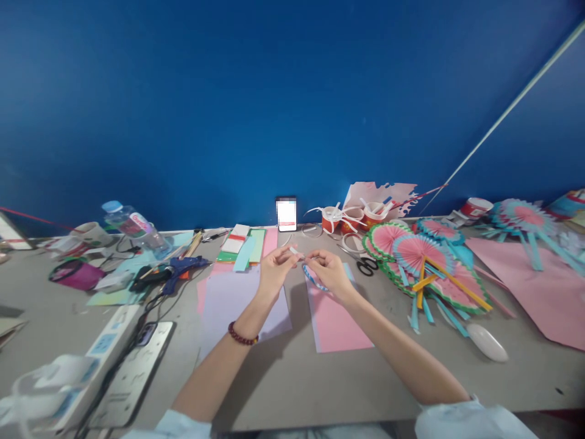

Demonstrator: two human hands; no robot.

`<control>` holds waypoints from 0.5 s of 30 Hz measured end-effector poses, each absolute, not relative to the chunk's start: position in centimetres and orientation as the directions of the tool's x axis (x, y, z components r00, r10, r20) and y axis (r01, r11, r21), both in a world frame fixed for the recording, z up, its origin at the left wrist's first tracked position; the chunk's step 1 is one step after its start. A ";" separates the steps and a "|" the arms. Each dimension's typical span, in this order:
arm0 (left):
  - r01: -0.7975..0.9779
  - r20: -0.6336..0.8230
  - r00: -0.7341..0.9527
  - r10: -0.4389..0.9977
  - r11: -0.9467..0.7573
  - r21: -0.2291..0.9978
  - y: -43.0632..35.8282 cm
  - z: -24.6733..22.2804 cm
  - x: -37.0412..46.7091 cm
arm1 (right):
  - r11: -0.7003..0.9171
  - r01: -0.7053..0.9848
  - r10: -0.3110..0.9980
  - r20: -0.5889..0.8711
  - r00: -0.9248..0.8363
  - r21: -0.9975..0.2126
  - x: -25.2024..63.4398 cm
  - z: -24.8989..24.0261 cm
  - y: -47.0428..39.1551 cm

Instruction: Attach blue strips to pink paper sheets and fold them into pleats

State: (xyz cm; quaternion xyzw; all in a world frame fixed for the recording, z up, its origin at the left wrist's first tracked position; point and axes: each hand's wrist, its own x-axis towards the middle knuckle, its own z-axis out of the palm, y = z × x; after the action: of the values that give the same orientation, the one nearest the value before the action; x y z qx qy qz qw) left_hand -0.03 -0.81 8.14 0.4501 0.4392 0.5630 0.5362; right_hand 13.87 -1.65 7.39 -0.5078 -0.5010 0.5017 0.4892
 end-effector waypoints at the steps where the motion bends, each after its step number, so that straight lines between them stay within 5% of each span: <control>1: -0.200 0.033 -0.030 0.999 -0.039 0.979 -0.8 8.2 0.0 | -0.016 0.019 1.000 -0.016 -0.009 -1.000 13.9 7.3 -1.7; 15: -0.217 0.036 -0.031 0.999 -0.042 0.975 -0.9 8.5 -0.1 | -0.016 0.007 1.000 -0.016 -0.016 -1.000 13.8 7.3 -1.7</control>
State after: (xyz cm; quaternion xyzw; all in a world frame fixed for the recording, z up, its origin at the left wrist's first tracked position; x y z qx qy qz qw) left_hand -0.15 -0.92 8.46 0.4454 0.4391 0.5680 0.5350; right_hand 13.82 -1.70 7.26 -0.5017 -0.5019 0.5061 0.4902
